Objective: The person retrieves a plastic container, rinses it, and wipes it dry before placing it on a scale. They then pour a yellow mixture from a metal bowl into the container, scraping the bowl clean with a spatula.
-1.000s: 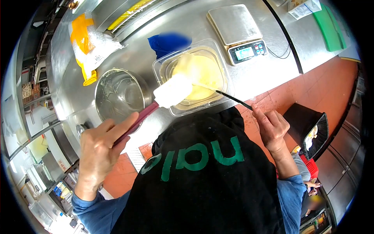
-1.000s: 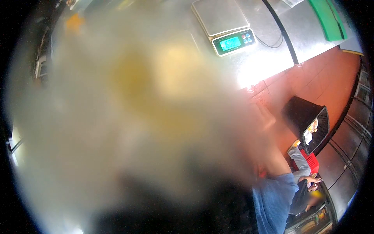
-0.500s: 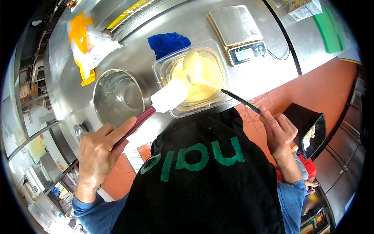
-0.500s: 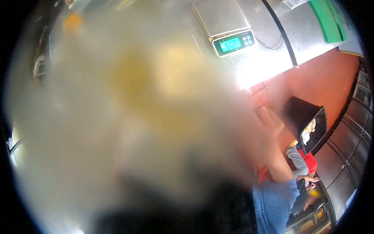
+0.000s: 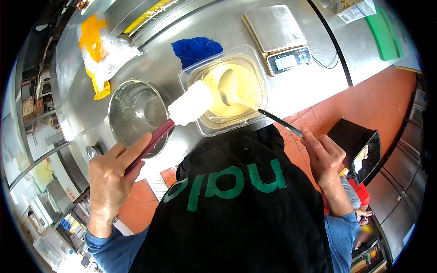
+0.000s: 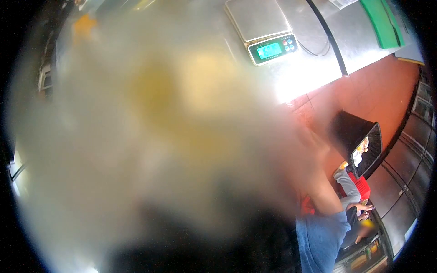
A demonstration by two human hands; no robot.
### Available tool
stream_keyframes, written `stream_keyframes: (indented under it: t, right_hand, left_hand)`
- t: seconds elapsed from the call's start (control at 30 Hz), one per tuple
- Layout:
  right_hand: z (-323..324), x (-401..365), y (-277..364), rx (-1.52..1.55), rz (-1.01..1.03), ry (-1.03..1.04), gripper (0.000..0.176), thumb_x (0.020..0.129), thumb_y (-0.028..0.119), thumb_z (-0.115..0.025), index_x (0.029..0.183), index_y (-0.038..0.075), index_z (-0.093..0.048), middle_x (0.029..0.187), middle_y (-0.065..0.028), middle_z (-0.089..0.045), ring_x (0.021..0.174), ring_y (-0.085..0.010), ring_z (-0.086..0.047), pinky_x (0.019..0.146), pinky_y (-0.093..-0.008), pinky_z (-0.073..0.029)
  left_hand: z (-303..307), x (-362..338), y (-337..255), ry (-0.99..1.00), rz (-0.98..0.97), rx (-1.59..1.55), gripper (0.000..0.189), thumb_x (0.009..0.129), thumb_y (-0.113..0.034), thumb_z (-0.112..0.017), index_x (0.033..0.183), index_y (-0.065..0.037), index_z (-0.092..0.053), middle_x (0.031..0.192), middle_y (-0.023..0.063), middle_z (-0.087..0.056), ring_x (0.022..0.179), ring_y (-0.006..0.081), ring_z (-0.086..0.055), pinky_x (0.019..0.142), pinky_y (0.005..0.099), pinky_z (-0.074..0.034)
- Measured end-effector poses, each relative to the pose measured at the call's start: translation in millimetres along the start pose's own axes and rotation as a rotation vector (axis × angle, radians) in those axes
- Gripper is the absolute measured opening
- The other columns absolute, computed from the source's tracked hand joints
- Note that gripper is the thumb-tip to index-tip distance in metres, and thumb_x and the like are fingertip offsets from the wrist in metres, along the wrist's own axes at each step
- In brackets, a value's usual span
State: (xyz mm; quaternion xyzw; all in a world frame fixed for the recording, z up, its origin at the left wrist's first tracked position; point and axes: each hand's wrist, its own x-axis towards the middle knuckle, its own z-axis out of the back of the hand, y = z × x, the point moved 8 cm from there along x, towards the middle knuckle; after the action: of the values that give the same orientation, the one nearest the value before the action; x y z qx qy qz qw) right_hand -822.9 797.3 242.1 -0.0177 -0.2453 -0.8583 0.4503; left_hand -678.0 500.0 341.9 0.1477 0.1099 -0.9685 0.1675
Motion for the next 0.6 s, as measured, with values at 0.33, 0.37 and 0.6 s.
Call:
stream_keyframes:
  t: [0.33,0.37,0.6]
  right_hand:
    - [10,5,-7,0.122,-0.129,-0.024,0.033,0.072,0.001,-0.076,0.104,0.006,-0.071,0.058,-0.0081,-0.047,0.048,-0.0152,-0.047,0.042,-0.0267,-0.037]
    - [12,4,-10,0.161,-0.175,-0.037,0.033,0.073,0.000,-0.075,0.105,0.006,-0.071,0.058,-0.0083,-0.048,0.048,-0.0156,-0.047,0.042,-0.0267,-0.037]
    - [0,-6,-20,0.280,-0.289,-0.023,0.032,0.077,-0.001,-0.072,0.108,0.005,-0.070,0.059,-0.0101,-0.049,0.048,-0.0164,-0.046,0.043,-0.0283,-0.036]
  left_hand:
    - [-8,-7,-2,0.027,-0.025,0.026,0.055,0.067,-0.007,-0.075,0.120,-0.021,-0.065,0.067,0.0061,-0.053,0.053,0.0231,-0.054,0.052,0.0363,-0.044]
    - [-12,-7,-4,0.049,-0.045,0.015,0.055,0.068,-0.008,-0.076,0.120,-0.021,-0.065,0.066,0.0061,-0.053,0.052,0.0232,-0.054,0.052,0.0363,-0.044]
    - [-17,-2,-8,0.133,-0.026,-0.133,0.055,0.067,-0.002,-0.076,0.118,-0.018,-0.066,0.065,0.0069,-0.054,0.052,0.0235,-0.053,0.052,0.0362,-0.044]
